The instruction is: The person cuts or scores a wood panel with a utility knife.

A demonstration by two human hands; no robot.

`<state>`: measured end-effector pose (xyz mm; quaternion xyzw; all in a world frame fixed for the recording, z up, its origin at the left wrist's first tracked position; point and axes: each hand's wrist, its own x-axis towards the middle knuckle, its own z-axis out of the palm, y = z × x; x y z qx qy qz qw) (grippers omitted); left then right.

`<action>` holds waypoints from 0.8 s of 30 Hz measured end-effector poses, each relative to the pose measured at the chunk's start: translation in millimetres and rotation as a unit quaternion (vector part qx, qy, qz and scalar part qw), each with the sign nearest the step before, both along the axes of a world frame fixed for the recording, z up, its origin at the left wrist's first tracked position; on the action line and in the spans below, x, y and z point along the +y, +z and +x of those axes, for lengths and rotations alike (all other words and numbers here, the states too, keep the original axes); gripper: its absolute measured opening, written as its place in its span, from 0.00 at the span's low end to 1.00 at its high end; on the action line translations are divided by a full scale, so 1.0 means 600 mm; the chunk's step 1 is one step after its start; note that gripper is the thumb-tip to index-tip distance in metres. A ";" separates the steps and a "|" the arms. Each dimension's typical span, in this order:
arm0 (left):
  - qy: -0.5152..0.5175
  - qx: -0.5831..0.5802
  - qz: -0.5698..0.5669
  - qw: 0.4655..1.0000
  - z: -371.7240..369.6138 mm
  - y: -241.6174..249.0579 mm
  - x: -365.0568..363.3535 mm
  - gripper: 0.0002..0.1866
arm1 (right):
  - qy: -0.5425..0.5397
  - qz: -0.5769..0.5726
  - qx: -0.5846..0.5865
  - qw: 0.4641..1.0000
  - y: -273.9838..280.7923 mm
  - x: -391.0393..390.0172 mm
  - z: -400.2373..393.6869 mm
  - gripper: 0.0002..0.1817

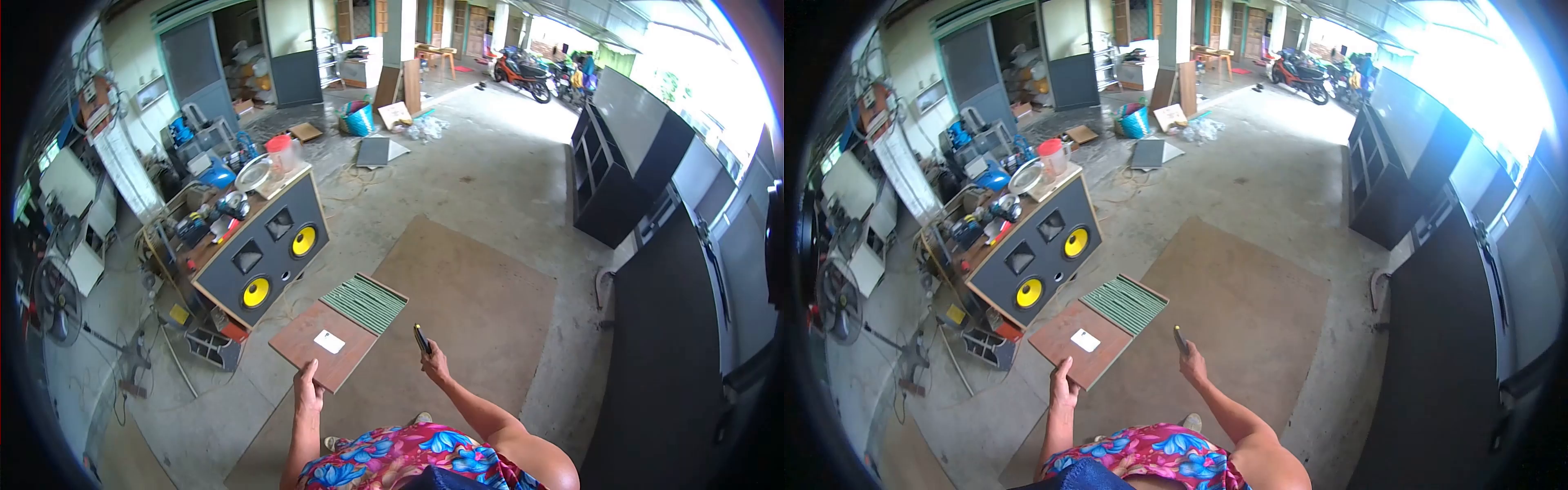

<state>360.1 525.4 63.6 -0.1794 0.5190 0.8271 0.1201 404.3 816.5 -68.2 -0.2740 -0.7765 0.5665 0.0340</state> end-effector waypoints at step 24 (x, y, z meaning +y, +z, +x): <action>0.263 -0.012 0.059 0.963 0.031 -0.051 -0.598 0.26 | 0.305 -0.019 -0.037 0.952 0.019 -0.701 -0.207 0.19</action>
